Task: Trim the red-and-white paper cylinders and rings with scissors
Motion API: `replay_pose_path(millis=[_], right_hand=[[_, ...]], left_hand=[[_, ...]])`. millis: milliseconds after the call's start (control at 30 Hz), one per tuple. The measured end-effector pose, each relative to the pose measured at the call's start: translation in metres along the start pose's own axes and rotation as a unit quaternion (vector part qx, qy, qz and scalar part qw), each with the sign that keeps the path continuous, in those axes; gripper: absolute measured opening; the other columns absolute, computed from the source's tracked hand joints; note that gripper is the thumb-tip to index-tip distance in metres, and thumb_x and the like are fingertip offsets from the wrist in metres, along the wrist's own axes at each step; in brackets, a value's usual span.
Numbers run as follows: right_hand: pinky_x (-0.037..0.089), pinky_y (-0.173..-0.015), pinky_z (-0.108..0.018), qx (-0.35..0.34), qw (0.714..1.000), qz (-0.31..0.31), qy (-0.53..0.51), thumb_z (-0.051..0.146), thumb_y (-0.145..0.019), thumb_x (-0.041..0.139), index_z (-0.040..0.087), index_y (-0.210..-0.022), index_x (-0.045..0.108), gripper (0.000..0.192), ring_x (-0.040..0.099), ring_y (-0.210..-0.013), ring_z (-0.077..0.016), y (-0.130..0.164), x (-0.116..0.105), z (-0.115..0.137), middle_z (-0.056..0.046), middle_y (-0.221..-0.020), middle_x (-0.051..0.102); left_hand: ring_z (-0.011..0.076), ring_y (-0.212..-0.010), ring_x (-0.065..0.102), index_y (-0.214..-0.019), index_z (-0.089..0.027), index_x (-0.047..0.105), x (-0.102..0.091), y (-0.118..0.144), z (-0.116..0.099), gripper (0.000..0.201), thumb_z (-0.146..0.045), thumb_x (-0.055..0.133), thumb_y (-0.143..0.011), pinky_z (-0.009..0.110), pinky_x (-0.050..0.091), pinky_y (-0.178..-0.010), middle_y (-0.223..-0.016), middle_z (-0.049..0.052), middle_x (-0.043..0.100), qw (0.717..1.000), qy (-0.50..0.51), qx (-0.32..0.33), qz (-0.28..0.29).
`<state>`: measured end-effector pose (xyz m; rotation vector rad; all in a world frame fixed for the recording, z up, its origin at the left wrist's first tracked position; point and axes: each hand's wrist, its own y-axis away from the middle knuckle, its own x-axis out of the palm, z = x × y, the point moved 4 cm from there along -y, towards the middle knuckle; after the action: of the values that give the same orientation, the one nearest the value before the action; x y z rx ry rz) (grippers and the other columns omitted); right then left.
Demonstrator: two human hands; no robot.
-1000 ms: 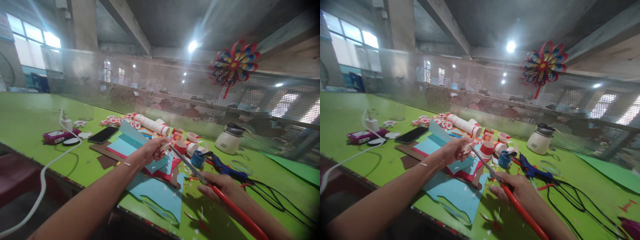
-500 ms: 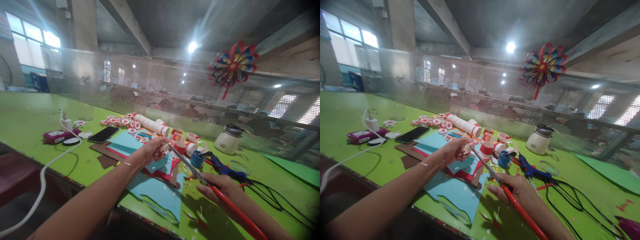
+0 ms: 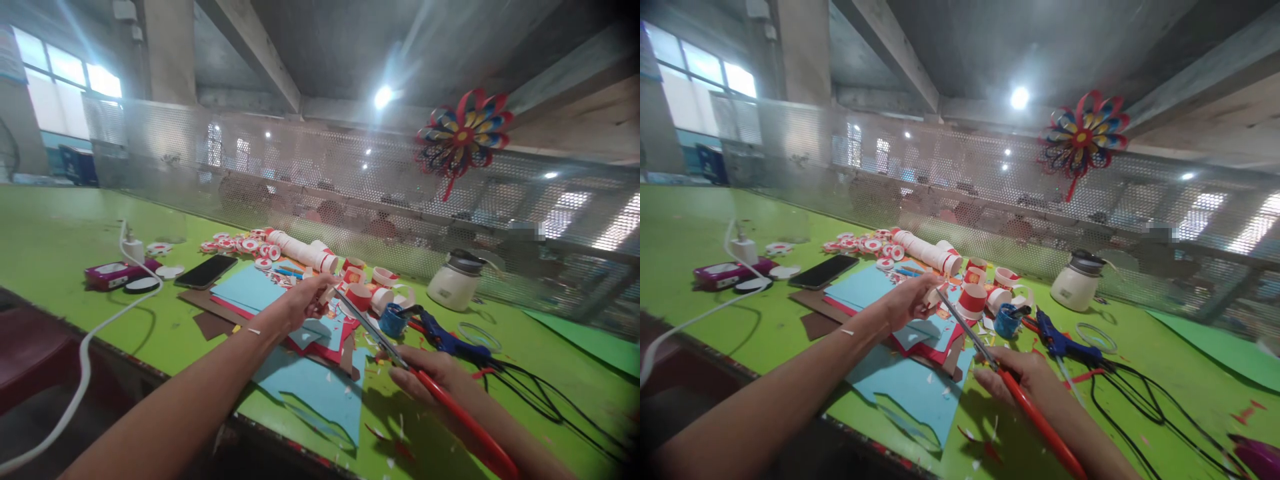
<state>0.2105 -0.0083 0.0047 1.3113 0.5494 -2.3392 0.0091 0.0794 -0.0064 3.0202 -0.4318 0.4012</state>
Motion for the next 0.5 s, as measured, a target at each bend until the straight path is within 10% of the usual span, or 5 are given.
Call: replay_pose_path(millis=[500], right_hand=[[0.051,-0.070,-0.033,-0.033,0.990,-0.123,0.061,0.042,-0.080,0.054,0.019,-0.100,0.066,0.032,0.065,-0.079,-0.0230,-0.0034,-0.0048,0.0094,-0.007,-0.090,0.071]], left_hand=[[0.0137,-0.054,0.060,-0.076,-0.010,0.059,0.0017,0.0061,-0.0084,0.030,-0.039,0.053,-0.070,0.019,0.031,-0.042,-0.062,0.004,0.057,0.996,0.078,0.001,0.039]])
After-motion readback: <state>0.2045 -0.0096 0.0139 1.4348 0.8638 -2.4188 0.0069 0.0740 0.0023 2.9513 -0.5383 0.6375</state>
